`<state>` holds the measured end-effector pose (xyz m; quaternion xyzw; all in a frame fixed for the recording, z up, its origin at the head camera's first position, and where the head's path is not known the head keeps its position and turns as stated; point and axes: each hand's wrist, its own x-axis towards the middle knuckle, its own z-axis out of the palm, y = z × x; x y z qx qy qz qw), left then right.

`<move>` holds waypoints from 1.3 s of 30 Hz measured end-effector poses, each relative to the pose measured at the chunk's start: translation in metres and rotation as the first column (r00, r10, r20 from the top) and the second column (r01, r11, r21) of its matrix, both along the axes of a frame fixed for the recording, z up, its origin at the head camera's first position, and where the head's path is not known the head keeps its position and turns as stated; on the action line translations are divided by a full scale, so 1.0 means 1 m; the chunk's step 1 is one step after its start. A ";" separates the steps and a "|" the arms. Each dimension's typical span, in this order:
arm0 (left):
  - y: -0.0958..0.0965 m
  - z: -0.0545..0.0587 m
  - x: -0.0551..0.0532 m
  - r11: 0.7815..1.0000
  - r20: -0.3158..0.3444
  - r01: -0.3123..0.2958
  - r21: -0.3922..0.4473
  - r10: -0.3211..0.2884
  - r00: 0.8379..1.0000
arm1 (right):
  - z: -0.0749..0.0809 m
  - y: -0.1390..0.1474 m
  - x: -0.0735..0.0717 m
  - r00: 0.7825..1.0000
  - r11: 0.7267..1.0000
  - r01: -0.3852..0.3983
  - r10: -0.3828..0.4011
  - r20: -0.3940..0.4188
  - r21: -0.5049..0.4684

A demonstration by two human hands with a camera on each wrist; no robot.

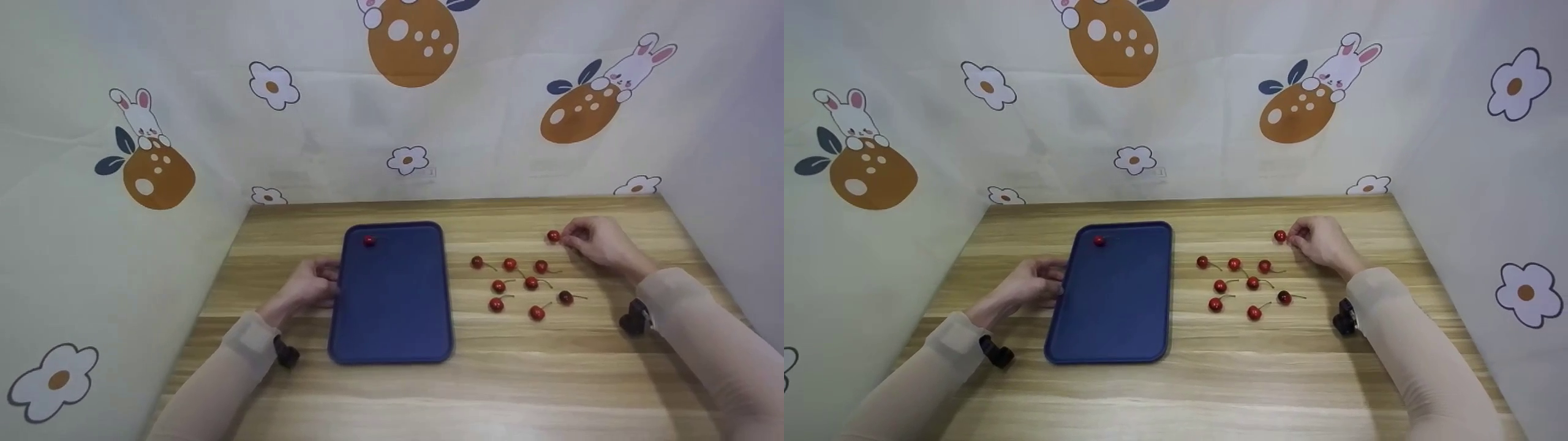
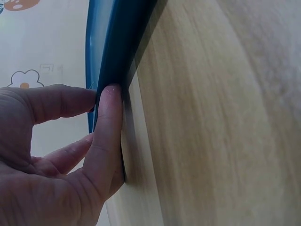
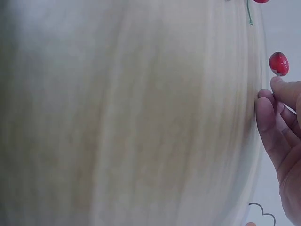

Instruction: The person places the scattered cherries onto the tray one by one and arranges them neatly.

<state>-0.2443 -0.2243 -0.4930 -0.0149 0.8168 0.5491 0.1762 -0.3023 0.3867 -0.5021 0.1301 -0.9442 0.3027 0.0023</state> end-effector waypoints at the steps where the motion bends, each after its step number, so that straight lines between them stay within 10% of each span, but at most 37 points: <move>1: 0.000 0.000 0.001 1.000 -0.003 0.002 -0.001 -0.002 1.000 | 0.001 0.000 0.000 1.000 1.000 0.008 -0.008 0.009 -0.009; 15: 0.000 0.001 0.003 0.998 -0.066 0.019 -0.060 -0.023 0.998 | 0.010 -0.010 0.004 0.986 0.977 0.123 -0.100 0.131 -0.177; 39: 0.000 0.000 0.001 0.999 0.047 -0.011 0.042 0.009 0.999 | 0.036 -0.079 0.000 0.991 0.946 0.091 -0.056 0.121 -0.312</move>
